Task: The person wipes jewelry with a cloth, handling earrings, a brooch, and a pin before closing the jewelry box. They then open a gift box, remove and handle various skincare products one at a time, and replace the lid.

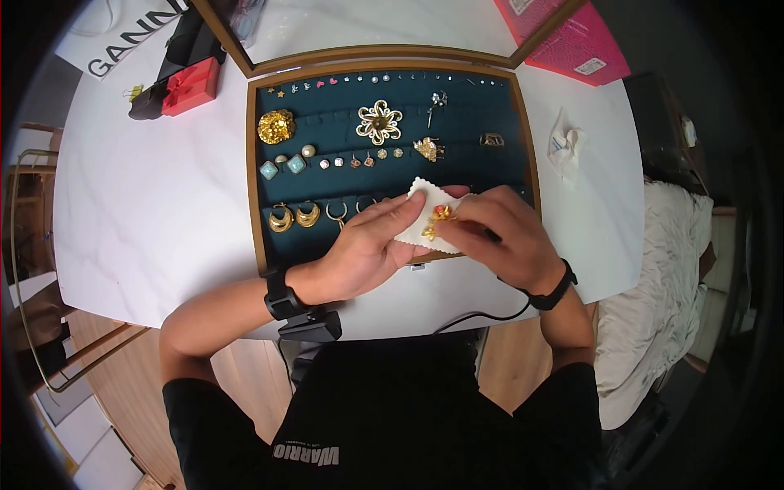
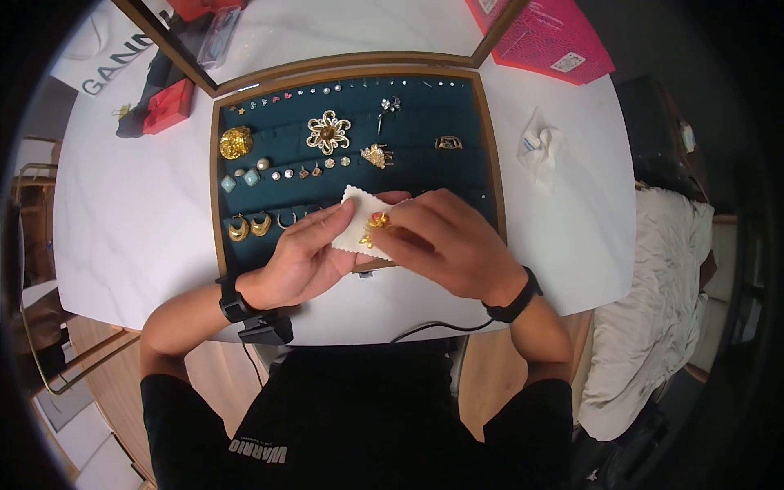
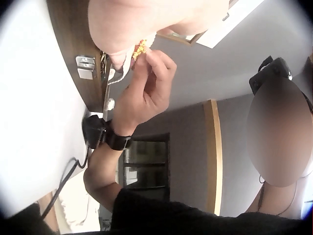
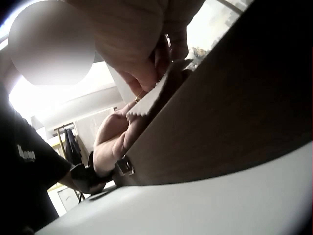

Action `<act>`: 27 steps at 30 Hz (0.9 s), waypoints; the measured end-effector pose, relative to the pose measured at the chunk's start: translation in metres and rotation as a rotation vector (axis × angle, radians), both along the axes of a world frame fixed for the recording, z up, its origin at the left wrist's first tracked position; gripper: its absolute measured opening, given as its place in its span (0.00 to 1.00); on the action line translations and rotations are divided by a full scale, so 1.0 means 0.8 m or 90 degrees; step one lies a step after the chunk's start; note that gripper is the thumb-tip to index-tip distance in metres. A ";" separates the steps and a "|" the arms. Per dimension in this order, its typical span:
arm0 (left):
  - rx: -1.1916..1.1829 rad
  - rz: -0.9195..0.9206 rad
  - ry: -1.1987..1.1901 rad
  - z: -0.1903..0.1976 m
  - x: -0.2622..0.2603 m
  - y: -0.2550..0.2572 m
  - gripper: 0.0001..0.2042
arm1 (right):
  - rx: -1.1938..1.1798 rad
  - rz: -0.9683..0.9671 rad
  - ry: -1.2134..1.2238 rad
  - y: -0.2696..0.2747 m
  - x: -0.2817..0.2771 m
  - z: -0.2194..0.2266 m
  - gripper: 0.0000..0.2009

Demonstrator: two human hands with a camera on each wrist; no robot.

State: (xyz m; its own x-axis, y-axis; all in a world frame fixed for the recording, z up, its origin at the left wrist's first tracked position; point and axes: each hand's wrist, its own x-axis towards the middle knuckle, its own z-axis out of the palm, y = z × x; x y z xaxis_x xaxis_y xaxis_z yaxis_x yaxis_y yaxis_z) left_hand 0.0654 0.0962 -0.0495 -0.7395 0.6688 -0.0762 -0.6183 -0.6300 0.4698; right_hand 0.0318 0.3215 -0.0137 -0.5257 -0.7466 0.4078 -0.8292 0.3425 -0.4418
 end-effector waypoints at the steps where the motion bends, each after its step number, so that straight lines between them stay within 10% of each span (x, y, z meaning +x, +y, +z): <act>1: -0.002 0.003 -0.001 -0.001 0.001 0.000 0.27 | -0.017 -0.008 -0.037 0.001 0.000 0.000 0.16; 27: 0.030 0.043 -0.054 -0.001 0.004 0.002 0.23 | 0.038 0.041 0.095 0.001 -0.005 -0.002 0.19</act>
